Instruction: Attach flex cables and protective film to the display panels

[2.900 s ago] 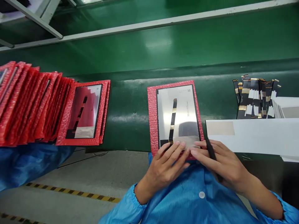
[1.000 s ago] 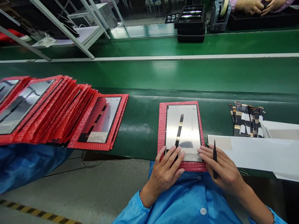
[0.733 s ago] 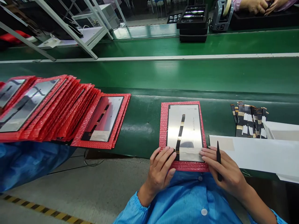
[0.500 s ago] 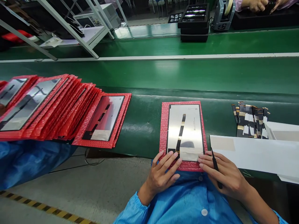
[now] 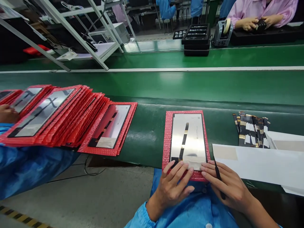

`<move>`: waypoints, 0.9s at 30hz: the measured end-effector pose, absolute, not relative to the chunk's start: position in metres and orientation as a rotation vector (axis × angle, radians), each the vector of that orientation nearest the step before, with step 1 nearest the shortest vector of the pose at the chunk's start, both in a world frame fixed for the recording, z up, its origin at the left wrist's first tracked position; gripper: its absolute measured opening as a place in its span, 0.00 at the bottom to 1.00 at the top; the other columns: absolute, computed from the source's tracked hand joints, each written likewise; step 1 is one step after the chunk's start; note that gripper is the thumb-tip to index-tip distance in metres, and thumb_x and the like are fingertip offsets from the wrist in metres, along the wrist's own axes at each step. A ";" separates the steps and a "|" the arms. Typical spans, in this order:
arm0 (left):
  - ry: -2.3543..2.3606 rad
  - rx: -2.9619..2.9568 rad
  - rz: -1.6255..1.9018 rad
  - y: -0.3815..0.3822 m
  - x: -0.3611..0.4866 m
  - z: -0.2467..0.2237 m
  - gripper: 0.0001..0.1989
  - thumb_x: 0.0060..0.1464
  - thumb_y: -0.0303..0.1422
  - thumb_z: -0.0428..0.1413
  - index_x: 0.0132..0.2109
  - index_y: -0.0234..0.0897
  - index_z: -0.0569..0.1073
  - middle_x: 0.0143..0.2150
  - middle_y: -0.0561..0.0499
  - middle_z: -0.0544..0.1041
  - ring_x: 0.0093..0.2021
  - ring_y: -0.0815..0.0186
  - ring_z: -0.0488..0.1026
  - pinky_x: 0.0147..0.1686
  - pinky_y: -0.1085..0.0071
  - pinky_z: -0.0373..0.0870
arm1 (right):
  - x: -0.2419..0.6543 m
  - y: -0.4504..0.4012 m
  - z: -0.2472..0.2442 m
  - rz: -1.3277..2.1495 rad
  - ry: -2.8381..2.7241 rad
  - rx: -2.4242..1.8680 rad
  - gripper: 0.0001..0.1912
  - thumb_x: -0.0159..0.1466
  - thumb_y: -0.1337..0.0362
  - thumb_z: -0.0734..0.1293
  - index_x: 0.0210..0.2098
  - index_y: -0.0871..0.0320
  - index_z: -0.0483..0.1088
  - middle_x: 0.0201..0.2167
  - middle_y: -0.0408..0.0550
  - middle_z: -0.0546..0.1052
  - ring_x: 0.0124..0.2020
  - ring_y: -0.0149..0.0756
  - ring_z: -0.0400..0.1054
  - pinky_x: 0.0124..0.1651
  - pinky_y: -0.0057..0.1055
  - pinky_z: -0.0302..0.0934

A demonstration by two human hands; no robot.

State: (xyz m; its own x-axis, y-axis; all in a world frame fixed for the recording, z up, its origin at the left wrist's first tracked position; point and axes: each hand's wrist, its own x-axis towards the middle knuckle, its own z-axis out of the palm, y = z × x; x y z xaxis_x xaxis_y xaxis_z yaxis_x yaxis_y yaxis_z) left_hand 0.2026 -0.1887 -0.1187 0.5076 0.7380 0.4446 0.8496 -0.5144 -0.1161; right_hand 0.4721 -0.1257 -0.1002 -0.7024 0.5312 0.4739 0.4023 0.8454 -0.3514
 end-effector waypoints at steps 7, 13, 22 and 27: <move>-1.636 -2.404 -0.475 -0.161 0.200 -0.099 0.26 0.62 0.38 0.54 0.66 0.49 0.63 0.67 0.56 0.65 0.72 0.62 0.57 0.69 0.61 0.65 | 0.467 -0.125 -0.109 0.258 -2.391 -0.864 0.37 0.63 0.68 0.63 0.69 0.42 0.53 0.61 0.32 0.73 0.59 0.45 0.75 0.65 0.40 0.69; -1.874 -2.293 -0.704 -0.131 0.186 -0.094 0.24 0.63 0.38 0.53 0.65 0.52 0.63 0.63 0.52 0.71 0.65 0.61 0.68 0.61 0.60 0.73 | 0.467 -0.122 -0.118 0.194 -2.311 -0.942 0.39 0.57 0.63 0.66 0.65 0.29 0.57 0.54 0.20 0.77 0.54 0.49 0.77 0.55 0.36 0.77; -2.260 -1.974 -0.781 -0.055 0.146 -0.096 0.09 0.59 0.40 0.55 0.40 0.40 0.70 0.41 0.50 0.74 0.42 0.60 0.73 0.43 0.58 0.74 | 0.460 -0.113 -0.115 0.041 -2.245 -0.804 0.32 0.60 0.59 0.67 0.64 0.40 0.63 0.52 0.32 0.80 0.47 0.50 0.82 0.47 0.31 0.79; -2.314 -2.061 -0.667 -0.029 0.146 -0.091 0.09 0.61 0.37 0.57 0.38 0.36 0.70 0.39 0.53 0.73 0.41 0.66 0.71 0.43 0.64 0.73 | 0.458 -0.106 -0.125 -0.110 -2.231 -0.756 0.24 0.68 0.55 0.62 0.63 0.41 0.66 0.52 0.33 0.80 0.44 0.45 0.83 0.45 0.31 0.78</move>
State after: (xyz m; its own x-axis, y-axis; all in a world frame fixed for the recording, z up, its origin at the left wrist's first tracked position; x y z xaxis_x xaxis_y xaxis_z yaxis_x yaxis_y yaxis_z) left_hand 0.1458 -0.0292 -0.0908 -0.1546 0.9550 0.2532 0.9432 0.0663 0.3257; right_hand 0.4576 -0.1059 -0.1245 -0.5333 0.4852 0.6930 0.5511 0.8208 -0.1505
